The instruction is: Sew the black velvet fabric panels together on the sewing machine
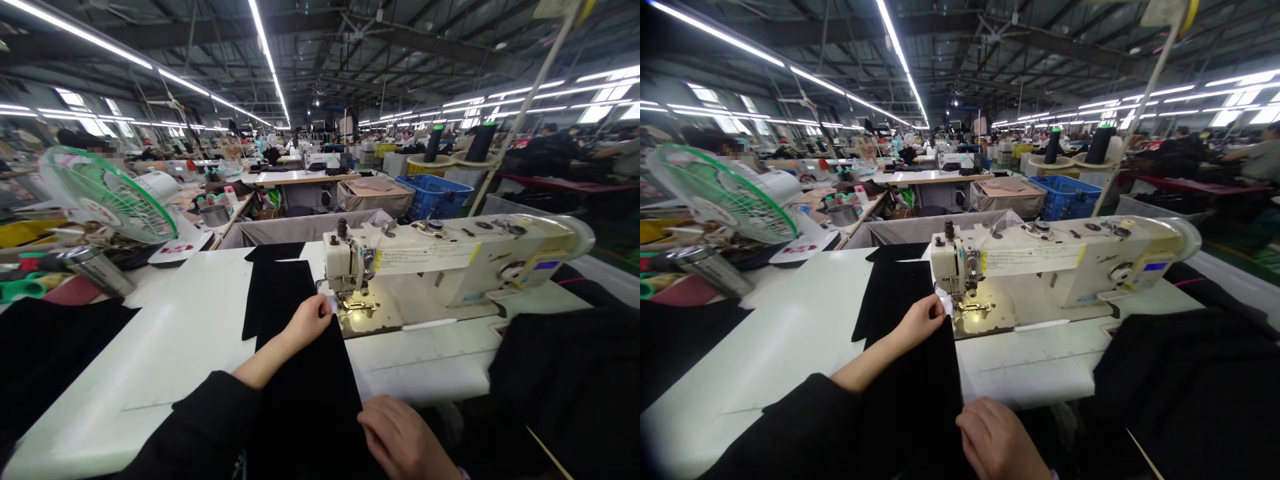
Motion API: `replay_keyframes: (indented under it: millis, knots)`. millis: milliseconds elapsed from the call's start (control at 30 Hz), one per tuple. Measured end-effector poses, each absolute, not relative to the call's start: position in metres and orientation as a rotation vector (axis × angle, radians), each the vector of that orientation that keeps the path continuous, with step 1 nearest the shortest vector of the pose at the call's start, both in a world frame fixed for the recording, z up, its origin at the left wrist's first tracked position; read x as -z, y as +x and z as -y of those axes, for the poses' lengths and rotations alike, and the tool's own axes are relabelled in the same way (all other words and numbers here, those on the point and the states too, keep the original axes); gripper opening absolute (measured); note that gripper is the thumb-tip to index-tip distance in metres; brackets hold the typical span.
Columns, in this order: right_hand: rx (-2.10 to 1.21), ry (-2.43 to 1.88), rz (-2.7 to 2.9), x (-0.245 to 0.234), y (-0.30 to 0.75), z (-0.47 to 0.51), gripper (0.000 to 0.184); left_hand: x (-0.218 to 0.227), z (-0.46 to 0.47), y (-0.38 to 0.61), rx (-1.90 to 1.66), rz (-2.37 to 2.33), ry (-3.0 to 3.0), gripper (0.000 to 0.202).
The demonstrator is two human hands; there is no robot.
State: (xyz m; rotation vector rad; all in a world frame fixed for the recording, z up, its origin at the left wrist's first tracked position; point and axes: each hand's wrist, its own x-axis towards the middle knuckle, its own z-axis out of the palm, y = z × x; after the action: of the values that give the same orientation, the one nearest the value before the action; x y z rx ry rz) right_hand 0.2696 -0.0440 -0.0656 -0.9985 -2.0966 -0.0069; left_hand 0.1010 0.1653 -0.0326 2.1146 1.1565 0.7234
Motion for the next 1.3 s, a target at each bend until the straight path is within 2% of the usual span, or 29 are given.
replay_keyframes:
  millis: [233,567,700,800,900,1000,1100,1300]
  knots:
    - [0.128,-1.109,2.001,0.066,0.262,0.034,0.025,0.028,-0.199,0.123,-0.586,-1.264,2.099,0.027]
    - [0.167,-1.100,1.939,0.071,0.258,0.030,0.025,0.033,-0.207,0.126,-0.526,-1.307,2.169,0.020]
    - [0.126,-1.106,1.956,0.069,0.258,0.029,0.025,0.024,-0.191,0.125,-0.616,-1.366,2.269,0.015]
    - [0.094,-1.110,1.978,0.067,0.259,0.030,0.025,0.014,-0.147,0.117,-0.695,-1.402,2.373,0.021]
    - [0.049,-1.132,1.995,0.067,0.260,0.029,0.026,0.009,-0.088,0.100,-0.499,-1.096,2.549,0.004]
    - [0.008,-1.161,2.000,0.069,0.262,0.023,0.025,0.018,-0.050,0.079,-0.327,-0.667,2.708,0.016]
    - [0.016,-1.163,2.009,0.069,0.264,0.011,0.028,0.034,-0.050,0.064,-0.400,-0.500,2.911,0.035]
    - [0.033,-1.290,2.020,0.058,0.266,-0.018,0.025,0.054,-0.096,0.063,-0.445,-0.388,3.078,0.035]
